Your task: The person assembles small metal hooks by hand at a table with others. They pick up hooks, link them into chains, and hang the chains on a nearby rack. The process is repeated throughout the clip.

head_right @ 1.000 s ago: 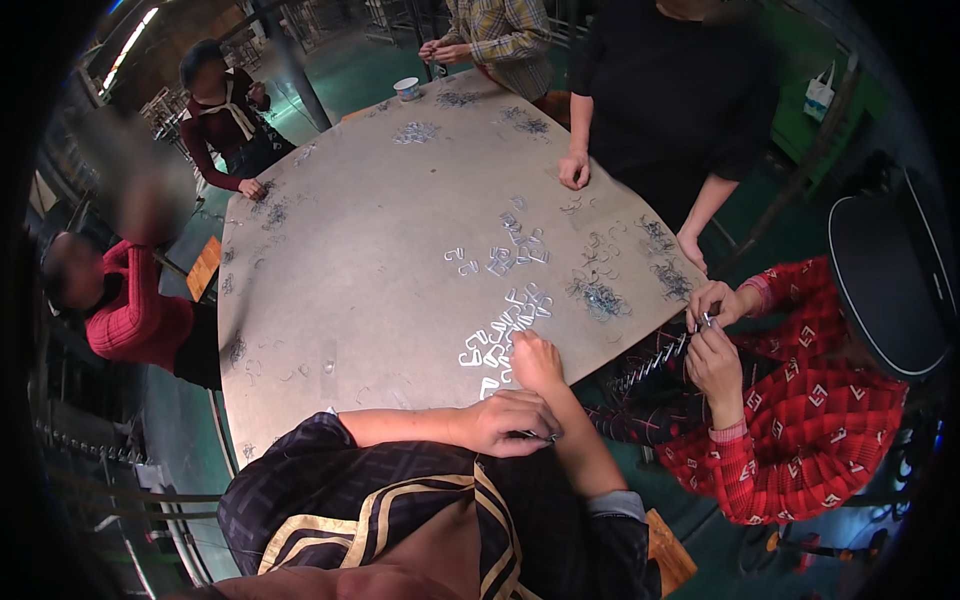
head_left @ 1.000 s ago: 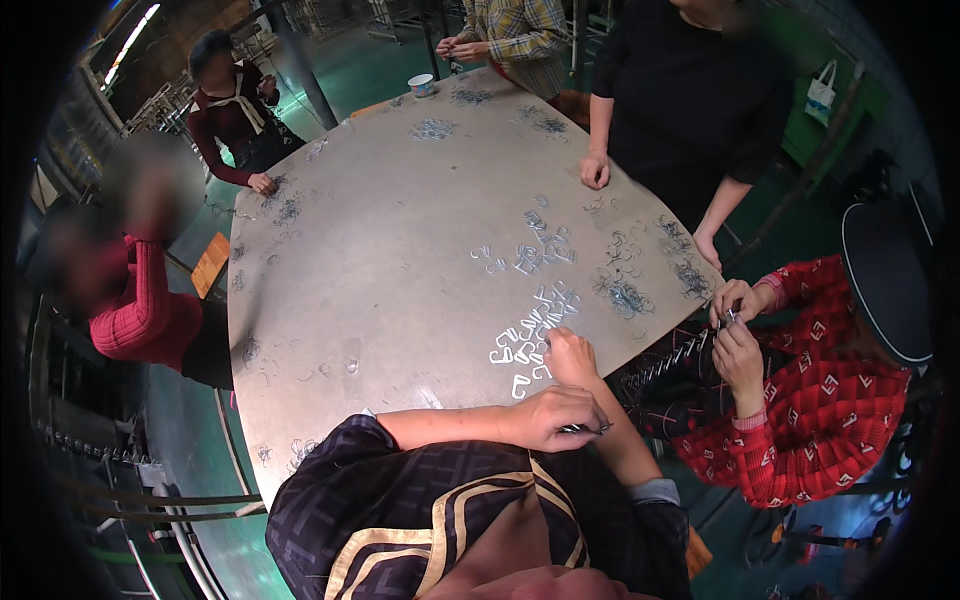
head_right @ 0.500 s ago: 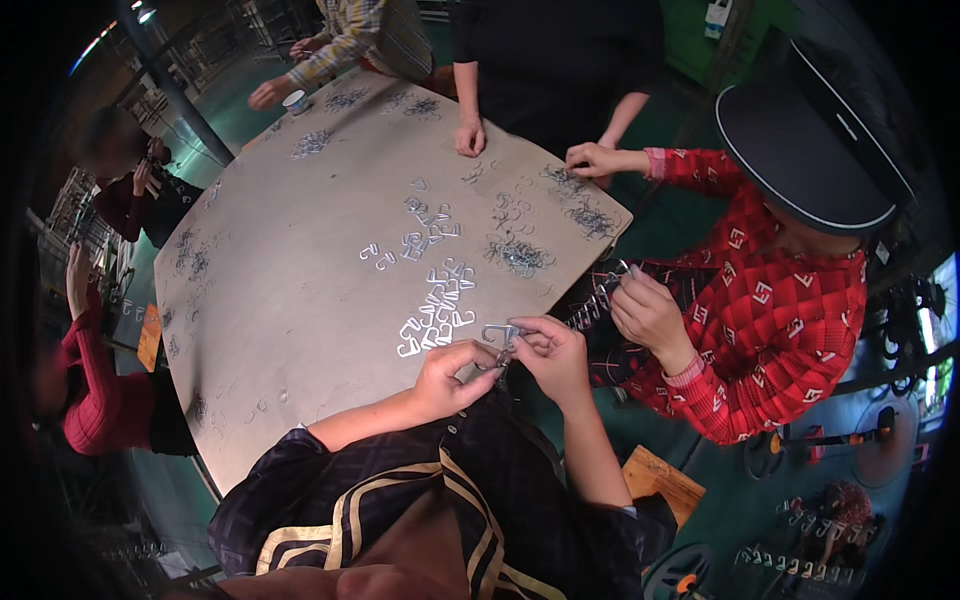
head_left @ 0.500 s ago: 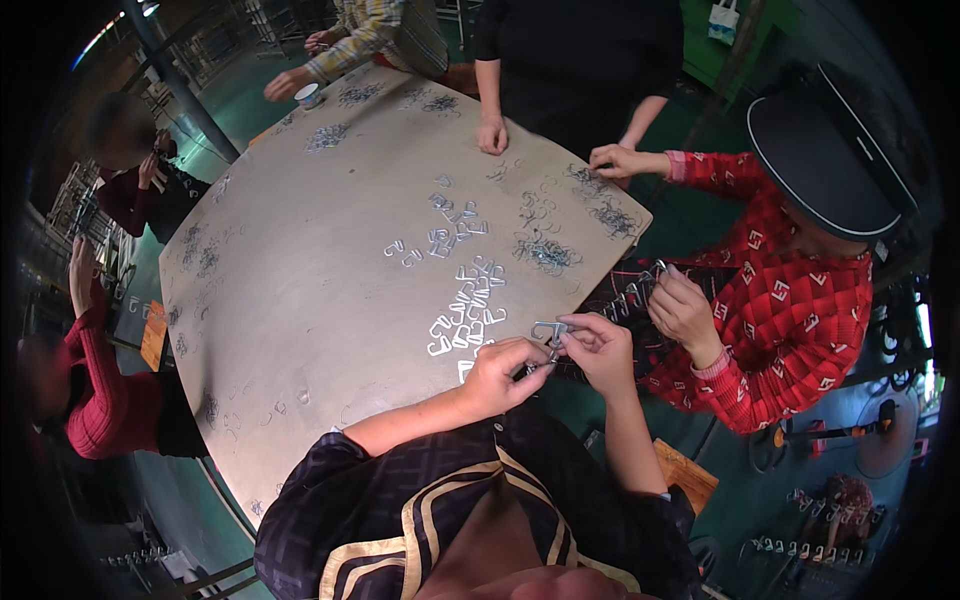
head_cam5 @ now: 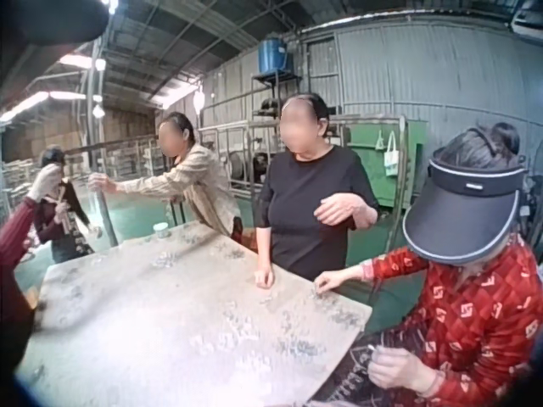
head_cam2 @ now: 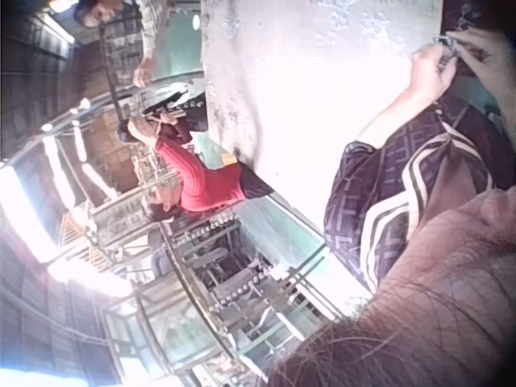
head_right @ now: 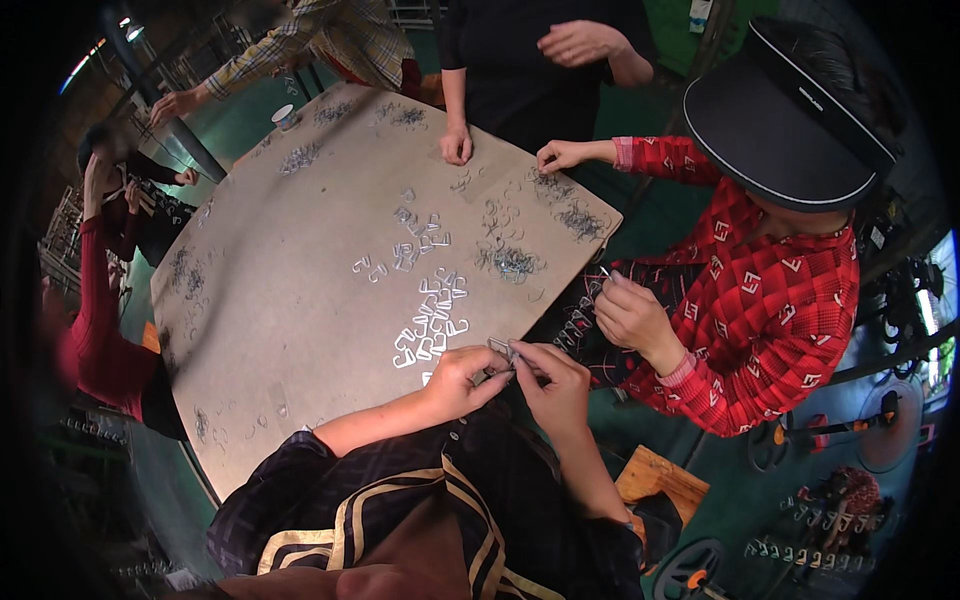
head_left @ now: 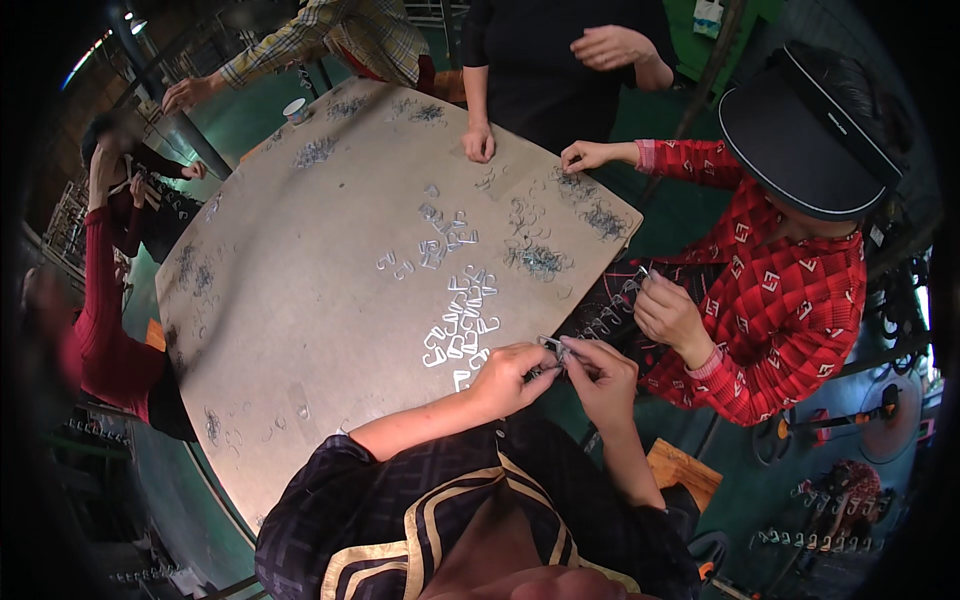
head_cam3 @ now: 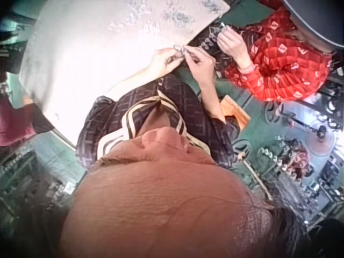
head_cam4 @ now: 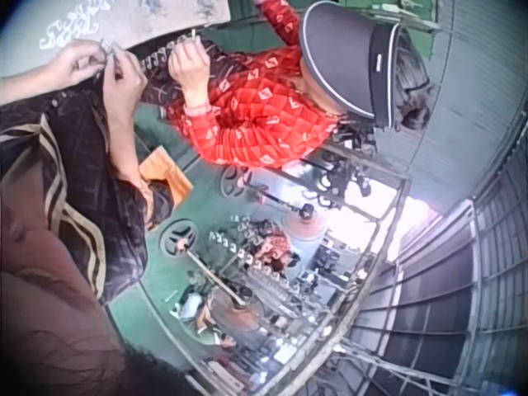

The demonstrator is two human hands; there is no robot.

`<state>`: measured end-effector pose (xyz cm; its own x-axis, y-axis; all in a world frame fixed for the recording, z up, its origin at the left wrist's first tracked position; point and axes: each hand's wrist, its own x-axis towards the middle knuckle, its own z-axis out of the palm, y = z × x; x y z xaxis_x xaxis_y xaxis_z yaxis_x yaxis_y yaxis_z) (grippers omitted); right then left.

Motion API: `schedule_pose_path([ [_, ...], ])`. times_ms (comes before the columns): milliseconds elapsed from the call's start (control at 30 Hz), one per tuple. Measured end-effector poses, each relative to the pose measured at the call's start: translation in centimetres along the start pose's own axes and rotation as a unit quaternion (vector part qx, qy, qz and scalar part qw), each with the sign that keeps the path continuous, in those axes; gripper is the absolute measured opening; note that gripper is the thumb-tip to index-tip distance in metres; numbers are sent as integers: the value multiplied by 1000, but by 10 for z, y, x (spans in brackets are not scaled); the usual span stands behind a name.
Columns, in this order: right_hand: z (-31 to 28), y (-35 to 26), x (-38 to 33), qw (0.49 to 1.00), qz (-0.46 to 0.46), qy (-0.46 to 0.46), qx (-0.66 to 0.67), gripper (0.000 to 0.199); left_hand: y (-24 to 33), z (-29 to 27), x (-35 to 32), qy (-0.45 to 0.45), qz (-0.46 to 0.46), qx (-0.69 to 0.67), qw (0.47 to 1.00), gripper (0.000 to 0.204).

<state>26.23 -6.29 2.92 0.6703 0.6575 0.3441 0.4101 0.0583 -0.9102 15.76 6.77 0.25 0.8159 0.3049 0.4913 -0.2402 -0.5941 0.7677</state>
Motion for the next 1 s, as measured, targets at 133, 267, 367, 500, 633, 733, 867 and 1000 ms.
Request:
schedule_pose_path([
  [133, 0, 5, -2, 999, -25, 20, -15, 21, -7, -9, 6, -59, 14, -8, 998, 12],
  [267, -4, 5, -4, 998, -7, 54, -14, 24, -34, -35, 30, -44, 3, -53, 998, 10],
  [367, -8, 5, -5, 998, 4, 66, -15, 25, -99, -46, 65, 14, -151, 98, 984, 12],
  [500, -5, 7, -3, 997, 2, 80, -23, 27, -203, -39, 105, -48, -147, 372, 915, 13],
  [633, -6, 14, -3, 994, 4, 100, -45, 29, -245, -15, 132, -135, -107, 524, 834, 15],
  [733, -8, 19, -2, 992, 1, 114, -60, 30, -245, -3, 145, -214, -87, 536, 812, 15],
  [867, -10, 23, -2, 991, 16, 120, -55, 32, -243, 0, 157, -238, -107, 545, 797, 15],
  [1000, -12, 30, -2, 989, 19, 134, -58, 34, -219, -17, 155, -110, -148, 436, 881, 12],
])
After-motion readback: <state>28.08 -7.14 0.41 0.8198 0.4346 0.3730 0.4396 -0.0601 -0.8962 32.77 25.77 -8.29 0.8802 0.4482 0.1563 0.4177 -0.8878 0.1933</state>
